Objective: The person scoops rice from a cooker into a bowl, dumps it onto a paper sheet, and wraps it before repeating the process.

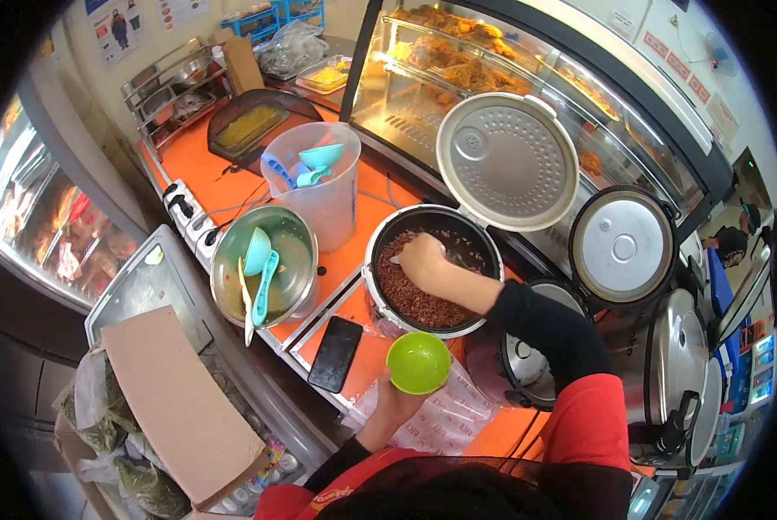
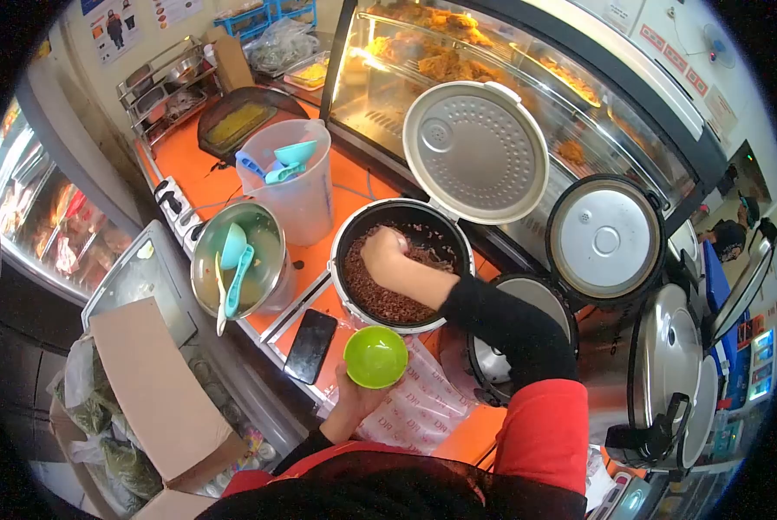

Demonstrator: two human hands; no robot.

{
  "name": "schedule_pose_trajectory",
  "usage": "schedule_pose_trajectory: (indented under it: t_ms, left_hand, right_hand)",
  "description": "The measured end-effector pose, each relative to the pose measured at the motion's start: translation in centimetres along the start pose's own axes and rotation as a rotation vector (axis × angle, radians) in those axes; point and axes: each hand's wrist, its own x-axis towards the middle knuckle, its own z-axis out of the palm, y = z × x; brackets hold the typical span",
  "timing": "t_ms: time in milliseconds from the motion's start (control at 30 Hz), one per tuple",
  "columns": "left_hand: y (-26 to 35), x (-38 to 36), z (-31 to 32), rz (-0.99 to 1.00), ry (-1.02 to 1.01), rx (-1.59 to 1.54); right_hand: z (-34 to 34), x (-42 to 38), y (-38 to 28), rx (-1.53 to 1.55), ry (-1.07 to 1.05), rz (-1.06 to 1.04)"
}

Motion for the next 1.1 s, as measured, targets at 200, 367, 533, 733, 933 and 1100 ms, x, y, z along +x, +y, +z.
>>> schedule_pose_trajectory:
  t_ms: [200, 367, 533, 733, 933, 1100]
  left_hand:
    - [0.4, 0.1, -0.2, 0.015, -0.039, 0.086]
    - [2.5, -0.8, 0.8, -0.127, 0.086, 0.144]
    - [2.4, -1.4, 0.4, -0.024, 0.119, 0.207]
    - [2.1, -0.8, -0.5, 0.026, 0.071, 0.165]
    - [2.2, -0.9, -1.1, 0.020, 0.060, 0.158]
    - [2.5, -1.1, -0.7, 0.011, 0.026, 0.158]
  right_hand:
    - [2.5, -9.0, -0.2, 0.006, -0.011, -0.084]
    - [3.9, -11.4, 4.8, 0.049, 0.308, 0.003]
    - [5.8, -9.4, 6.3, 0.334, 0.337, 0.106]
    - [3.3, -8.9, 6.0, 0.228, 0.269, -0.173]
    - [0.4, -9.8, 5.6, 0.221, 0.214, -0.295]
    - [1.2, -9.4, 6.6, 0.430, 0.039, -0.190]
